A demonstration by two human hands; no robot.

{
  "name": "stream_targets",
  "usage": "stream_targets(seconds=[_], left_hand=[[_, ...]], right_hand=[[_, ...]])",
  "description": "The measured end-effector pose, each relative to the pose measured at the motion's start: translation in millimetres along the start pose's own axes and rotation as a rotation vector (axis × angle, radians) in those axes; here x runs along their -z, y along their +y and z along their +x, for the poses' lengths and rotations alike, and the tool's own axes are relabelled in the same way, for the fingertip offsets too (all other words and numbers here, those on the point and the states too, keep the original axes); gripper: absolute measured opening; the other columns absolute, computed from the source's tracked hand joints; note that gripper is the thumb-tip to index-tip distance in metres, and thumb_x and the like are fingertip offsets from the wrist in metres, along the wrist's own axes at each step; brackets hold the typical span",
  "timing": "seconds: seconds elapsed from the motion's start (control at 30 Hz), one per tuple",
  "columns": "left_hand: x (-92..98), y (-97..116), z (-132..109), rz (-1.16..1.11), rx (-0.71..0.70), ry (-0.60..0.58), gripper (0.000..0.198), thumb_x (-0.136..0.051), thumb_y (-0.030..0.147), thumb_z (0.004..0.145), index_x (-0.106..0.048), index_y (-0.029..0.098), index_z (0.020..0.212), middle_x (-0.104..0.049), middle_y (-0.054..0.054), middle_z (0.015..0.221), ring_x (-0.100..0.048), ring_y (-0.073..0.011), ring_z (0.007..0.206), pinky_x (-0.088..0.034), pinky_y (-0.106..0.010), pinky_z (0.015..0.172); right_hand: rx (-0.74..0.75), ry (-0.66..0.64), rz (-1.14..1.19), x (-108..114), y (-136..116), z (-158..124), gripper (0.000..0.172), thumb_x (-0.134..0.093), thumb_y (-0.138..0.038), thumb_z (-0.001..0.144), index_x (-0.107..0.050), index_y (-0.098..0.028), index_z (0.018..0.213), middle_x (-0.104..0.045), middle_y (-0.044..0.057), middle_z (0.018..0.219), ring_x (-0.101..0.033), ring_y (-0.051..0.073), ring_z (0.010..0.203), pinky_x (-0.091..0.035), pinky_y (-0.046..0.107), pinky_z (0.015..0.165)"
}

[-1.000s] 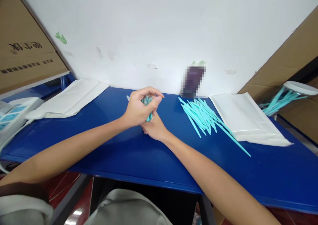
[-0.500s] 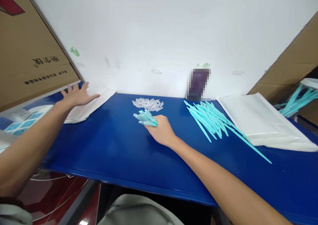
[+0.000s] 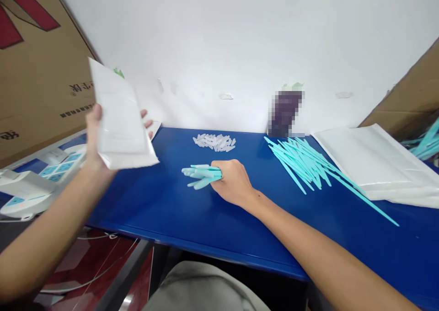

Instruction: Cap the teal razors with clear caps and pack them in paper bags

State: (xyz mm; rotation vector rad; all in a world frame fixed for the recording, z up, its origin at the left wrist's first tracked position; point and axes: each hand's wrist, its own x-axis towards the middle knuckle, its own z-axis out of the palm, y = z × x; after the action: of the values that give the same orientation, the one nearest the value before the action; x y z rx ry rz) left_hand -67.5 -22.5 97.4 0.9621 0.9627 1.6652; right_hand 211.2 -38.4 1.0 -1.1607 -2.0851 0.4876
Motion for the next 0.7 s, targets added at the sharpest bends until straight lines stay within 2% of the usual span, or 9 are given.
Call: stream_targets(seconds=[0.1, 0.2, 0.33, 0.43, 0.53, 0.6, 0.67, 0.7], left_hand=[[-28.1, -28.1, -27.1, -0.162, 0.144, -0.008, 0.057, -0.044, 0.063, 0.102, -0.07, 0.016, 0.122, -0.075, -0.011, 0.117, -0.074, -0.0231, 0.098, -0.065, -0.032, 0.078], [-44.0, -48.3, -38.0, -0.251, 0.198, 0.044, 0.059, -0.047, 0.065, 0.101, -0.071, 0.013, 0.114, -0.077, -0.011, 0.107, -0.075, -0.0194, 0.091, -0.064, -0.027, 0.077], [-54.9, -58.6, -42.3, -0.294, 0.142, 0.09, 0.061, -0.05, 0.069, 0.098, -0.071, 0.013, 0.108, -0.077, -0.011, 0.103, -0.076, -0.0213, 0.098, -0.063, -0.026, 0.083], [-57.4, -64.2, -49.2, -0.278, 0.043, 0.089, 0.062, -0.049, 0.069, 0.097, -0.071, 0.013, 0.112, -0.076, -0.013, 0.114, -0.074, -0.0244, 0.11, -0.062, -0.028, 0.089], [-57.8, -70.2, -61.4, -0.225, -0.112, 0.005, 0.059, -0.06, 0.069, 0.091, -0.071, 0.016, 0.116, -0.074, -0.012, 0.124, -0.071, -0.0295, 0.118, -0.062, -0.033, 0.093], [-58.9, -72.2, -71.4, -0.193, -0.207, -0.051, 0.05, -0.077, 0.056, 0.084, -0.069, 0.02, 0.118, -0.074, -0.009, 0.122, -0.068, -0.0308, 0.123, -0.059, -0.036, 0.1], [-61.7, -71.7, -81.0, -0.193, -0.193, -0.086, 0.048, -0.084, 0.036, 0.077, -0.068, 0.023, 0.12, -0.075, -0.006, 0.117, -0.066, -0.0303, 0.127, -0.055, -0.038, 0.107], [-64.0, -70.8, -84.9, -0.209, -0.125, -0.109, 0.047, -0.083, 0.029, 0.077, -0.067, 0.023, 0.12, -0.075, -0.006, 0.115, -0.066, -0.03, 0.127, -0.055, -0.039, 0.108]], right_hand=[[-0.068, 0.022, -0.029, 2.4, -15.9, 1.5, 0.026, -0.058, -0.027, 0.09, -0.047, -0.023, 0.066, -0.06, -0.001, 0.061, -0.054, 0.015, 0.057, -0.033, 0.029, 0.056], [-0.091, -0.068, -0.221, 6.8, -34.3, 0.9, 0.02, -0.057, -0.029, 0.096, -0.053, -0.022, 0.078, -0.065, 0.0, 0.069, -0.058, 0.017, 0.063, -0.029, 0.03, 0.057], [-0.088, -0.268, -0.604, 9.6, -56.0, -6.4, 0.017, -0.05, -0.029, 0.103, -0.062, -0.02, 0.094, -0.073, 0.006, 0.085, -0.067, 0.021, 0.07, -0.02, 0.034, 0.055], [-0.092, -0.331, -0.713, 11.8, -64.7, -7.9, 0.017, -0.048, -0.024, 0.102, -0.065, -0.019, 0.099, -0.074, 0.007, 0.087, -0.069, 0.023, 0.072, -0.018, 0.035, 0.055], [-0.111, -0.316, -0.709, 23.0, -64.0, 1.7, 0.018, -0.051, -0.024, 0.1, -0.068, -0.019, 0.099, -0.074, 0.009, 0.086, -0.07, 0.024, 0.073, -0.019, 0.034, 0.055], [-0.138, -0.294, -0.619, 37.3, -60.4, 12.0, 0.016, -0.056, -0.027, 0.096, -0.07, -0.02, 0.093, -0.074, 0.01, 0.085, -0.068, 0.024, 0.072, -0.024, 0.033, 0.055], [-0.131, -0.258, -0.521, 55.6, -59.7, 22.5, 0.007, -0.064, -0.023, 0.088, -0.07, -0.02, 0.089, -0.074, 0.008, 0.084, -0.064, 0.021, 0.067, -0.028, 0.032, 0.055], [-0.111, -0.247, -0.487, 65.5, -62.2, 27.5, 0.009, -0.066, -0.017, 0.083, -0.07, -0.02, 0.09, -0.073, 0.007, 0.081, -0.062, 0.019, 0.063, -0.03, 0.031, 0.054]])
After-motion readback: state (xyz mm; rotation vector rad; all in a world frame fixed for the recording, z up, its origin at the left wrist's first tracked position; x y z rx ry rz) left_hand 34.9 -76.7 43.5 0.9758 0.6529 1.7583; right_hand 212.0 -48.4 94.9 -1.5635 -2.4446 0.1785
